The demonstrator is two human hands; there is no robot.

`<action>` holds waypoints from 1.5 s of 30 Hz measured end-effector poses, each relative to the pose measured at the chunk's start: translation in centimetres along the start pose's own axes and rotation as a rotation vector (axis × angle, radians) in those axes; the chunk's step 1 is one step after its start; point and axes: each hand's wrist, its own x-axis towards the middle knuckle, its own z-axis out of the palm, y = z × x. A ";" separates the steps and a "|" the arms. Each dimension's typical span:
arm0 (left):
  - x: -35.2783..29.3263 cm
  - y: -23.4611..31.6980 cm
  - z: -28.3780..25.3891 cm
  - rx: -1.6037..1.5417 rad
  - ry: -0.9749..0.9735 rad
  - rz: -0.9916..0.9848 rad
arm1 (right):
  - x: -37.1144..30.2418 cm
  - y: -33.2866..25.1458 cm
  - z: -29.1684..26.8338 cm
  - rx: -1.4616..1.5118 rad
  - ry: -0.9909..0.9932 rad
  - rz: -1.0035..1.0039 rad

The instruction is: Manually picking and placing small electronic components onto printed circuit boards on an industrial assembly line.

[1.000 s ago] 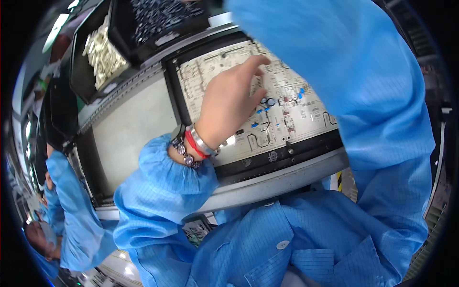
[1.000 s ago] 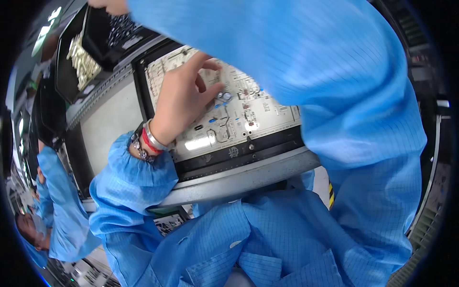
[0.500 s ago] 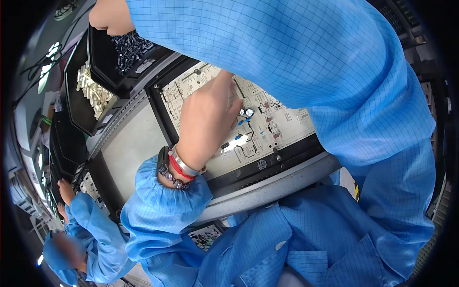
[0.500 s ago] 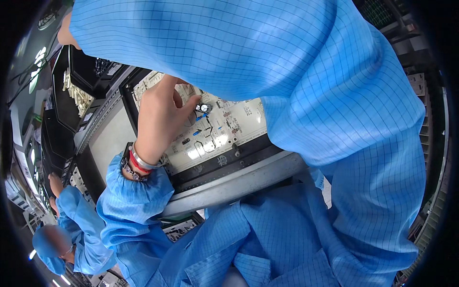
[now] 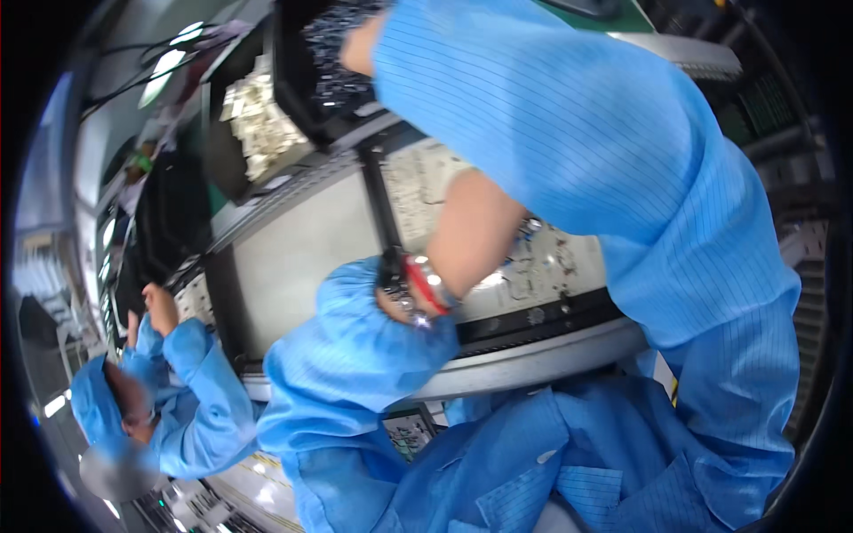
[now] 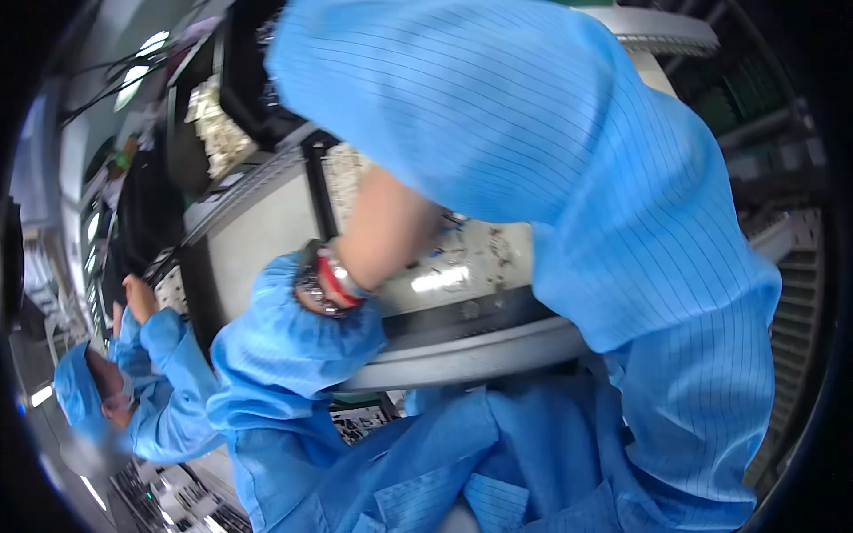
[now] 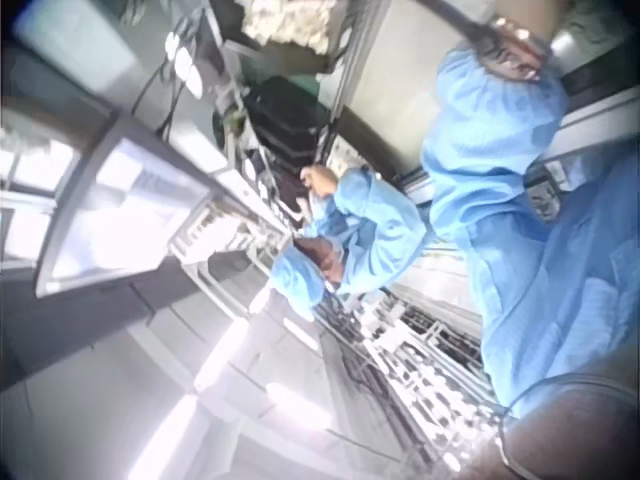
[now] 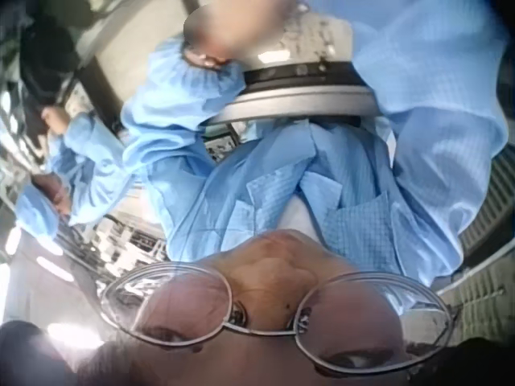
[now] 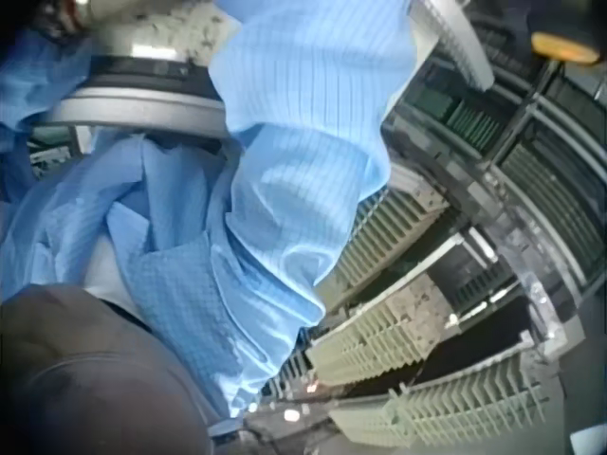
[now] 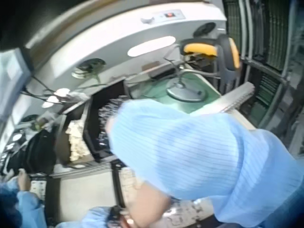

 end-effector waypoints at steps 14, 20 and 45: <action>-4.8 -16.6 -11.5 -0.106 0.564 -0.658 | 4.4 -0.4 -1.7 0.125 0.368 -0.130; -4.2 -22.2 -8.7 -0.046 0.205 -0.574 | 3.5 0.3 -3.9 0.205 0.452 -0.134; -5.3 -5.7 -10.4 -1.361 0.262 -0.604 | -26.3 -2.6 -5.9 0.891 0.074 0.120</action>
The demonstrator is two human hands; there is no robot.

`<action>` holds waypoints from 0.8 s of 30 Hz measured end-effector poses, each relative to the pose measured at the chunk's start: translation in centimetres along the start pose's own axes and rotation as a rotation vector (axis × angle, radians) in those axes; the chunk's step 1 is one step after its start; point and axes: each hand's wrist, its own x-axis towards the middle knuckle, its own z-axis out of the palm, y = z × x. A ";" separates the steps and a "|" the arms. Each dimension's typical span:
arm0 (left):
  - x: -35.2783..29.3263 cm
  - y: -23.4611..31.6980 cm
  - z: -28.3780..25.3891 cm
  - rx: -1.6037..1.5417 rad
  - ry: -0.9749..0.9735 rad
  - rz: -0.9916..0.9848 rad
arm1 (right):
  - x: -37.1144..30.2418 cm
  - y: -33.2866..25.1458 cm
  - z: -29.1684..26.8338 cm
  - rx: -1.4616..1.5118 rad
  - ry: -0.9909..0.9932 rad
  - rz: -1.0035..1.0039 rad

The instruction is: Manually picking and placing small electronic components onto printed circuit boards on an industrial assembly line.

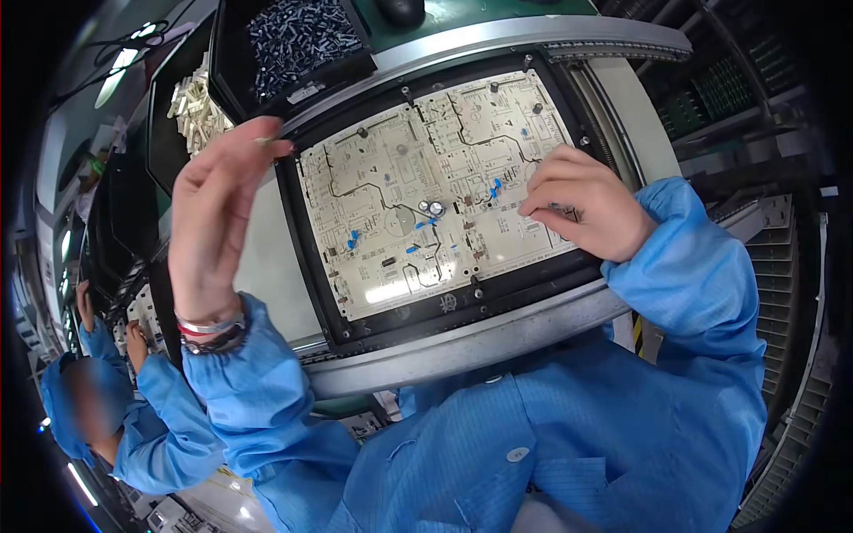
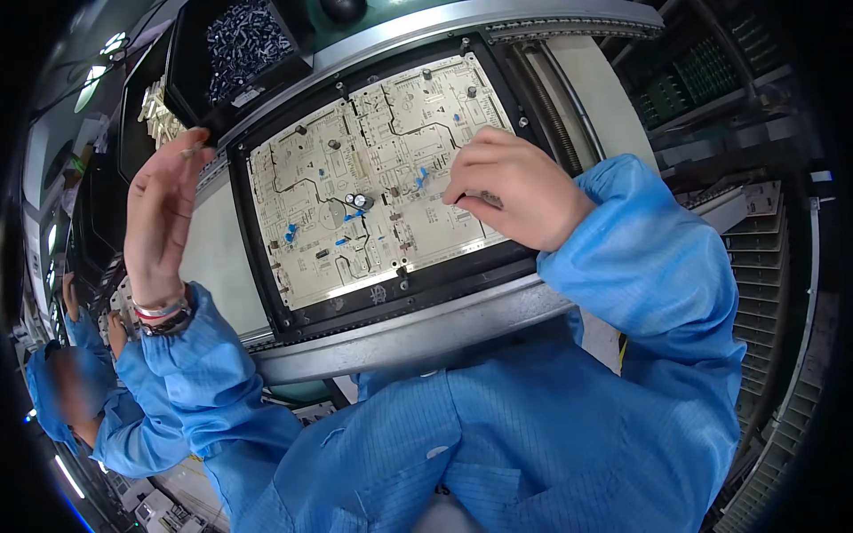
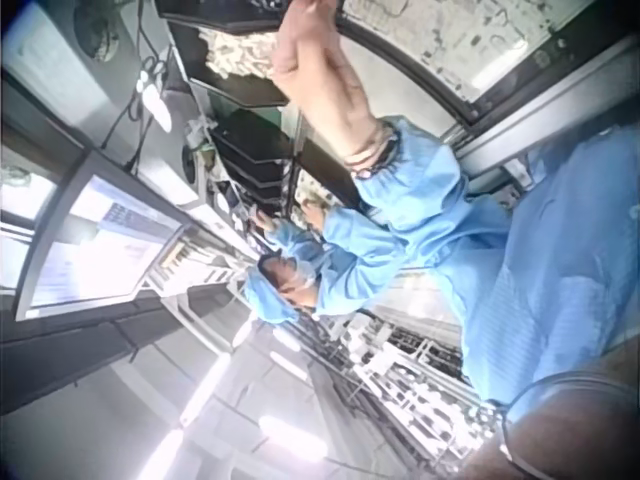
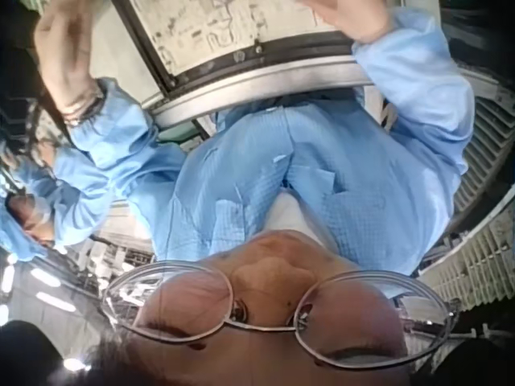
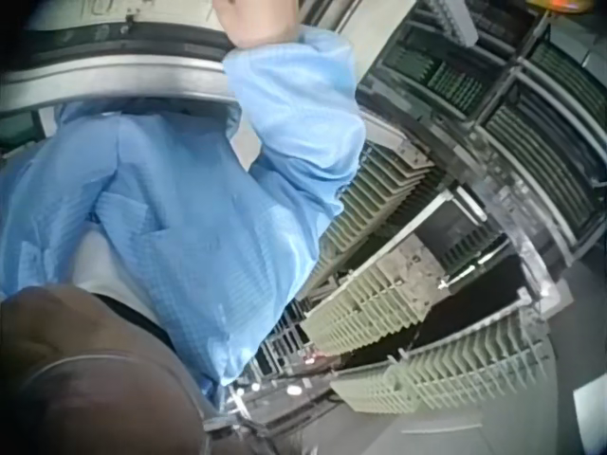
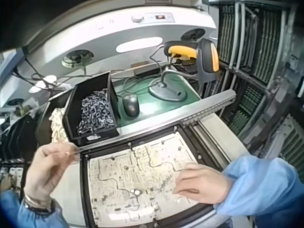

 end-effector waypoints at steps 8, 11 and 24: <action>-0.2 -1.0 6.8 0.063 -0.121 0.012 | -0.1 0.2 0.9 -0.022 -0.009 -0.014; 0.2 -1.4 7.7 0.051 -0.137 -0.050 | 0.0 0.1 1.1 -0.012 -0.023 -0.008; 2.7 -1.9 11.8 0.166 -0.201 -0.060 | 0.1 -0.6 1.4 -0.259 -0.036 -0.169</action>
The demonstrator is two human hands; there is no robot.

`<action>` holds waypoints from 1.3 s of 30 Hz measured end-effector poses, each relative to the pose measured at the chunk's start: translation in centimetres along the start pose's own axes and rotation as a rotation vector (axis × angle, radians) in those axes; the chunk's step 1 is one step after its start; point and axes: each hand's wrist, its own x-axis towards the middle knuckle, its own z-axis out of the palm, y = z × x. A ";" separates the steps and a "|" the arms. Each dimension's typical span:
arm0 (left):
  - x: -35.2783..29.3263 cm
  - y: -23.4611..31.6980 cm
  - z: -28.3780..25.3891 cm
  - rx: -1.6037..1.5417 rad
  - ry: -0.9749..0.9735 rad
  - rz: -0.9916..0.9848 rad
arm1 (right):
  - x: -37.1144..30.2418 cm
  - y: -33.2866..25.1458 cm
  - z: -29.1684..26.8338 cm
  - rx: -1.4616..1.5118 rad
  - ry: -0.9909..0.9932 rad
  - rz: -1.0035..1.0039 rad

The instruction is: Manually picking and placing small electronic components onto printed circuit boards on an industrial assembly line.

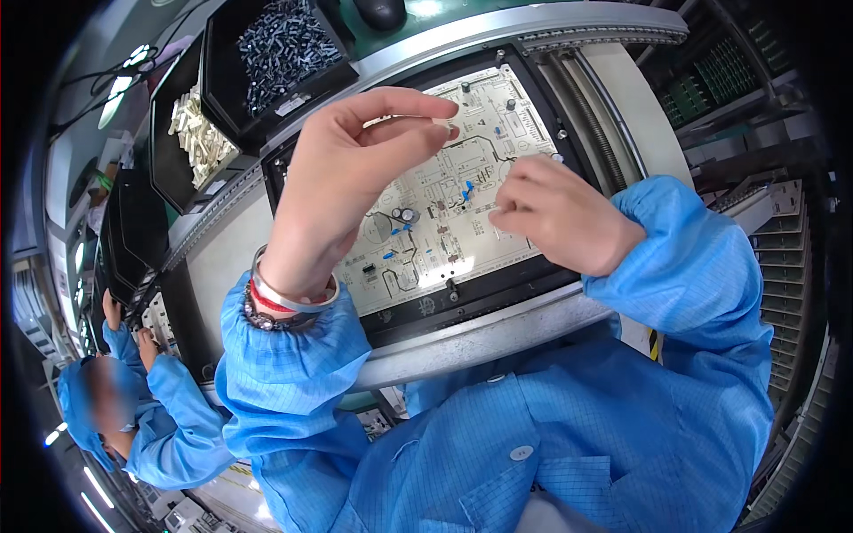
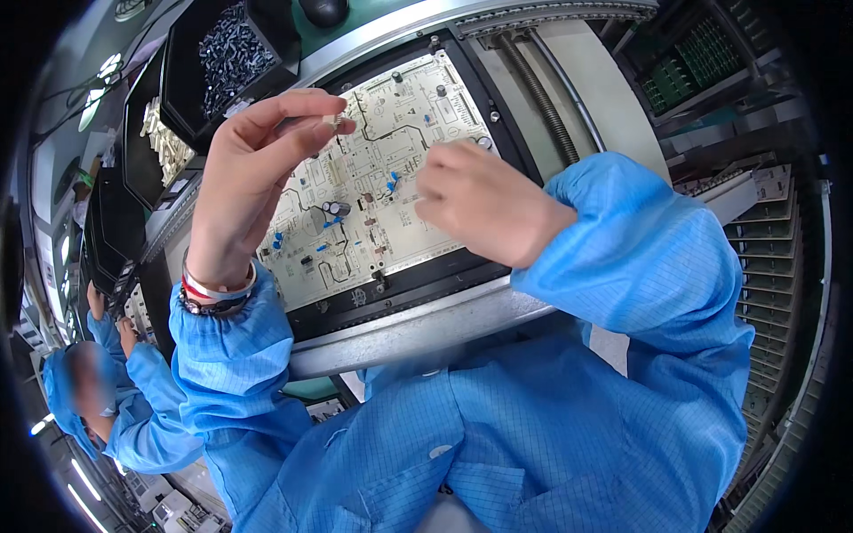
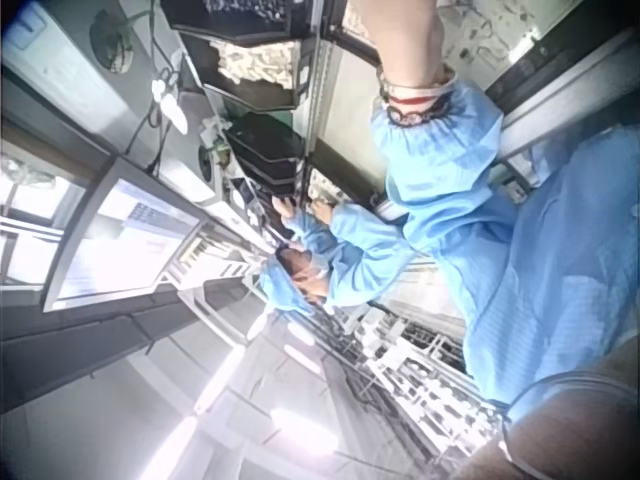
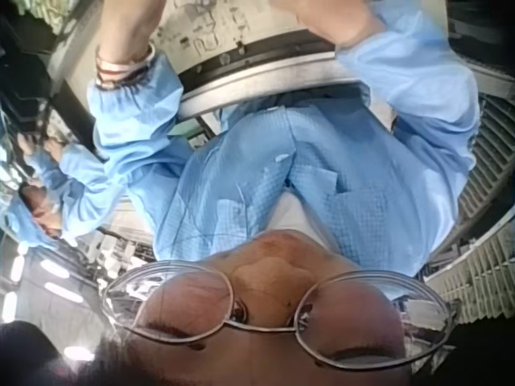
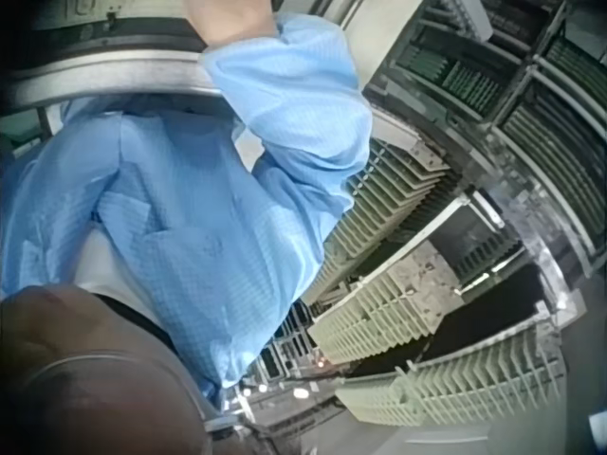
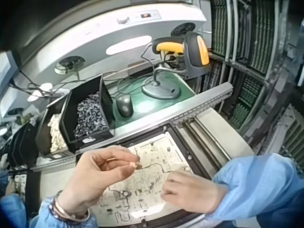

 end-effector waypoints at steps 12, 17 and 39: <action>5.5 -4.8 5.8 0.639 0.001 0.290 | -6.1 1.8 -7.2 0.074 0.241 0.309; 5.4 -5.2 6.4 0.781 -0.060 0.229 | -9.9 2.4 -8.9 0.027 0.302 0.422; 6.2 -4.3 4.7 1.060 -0.345 0.547 | -24.7 -4.6 -22.8 -0.939 1.253 0.808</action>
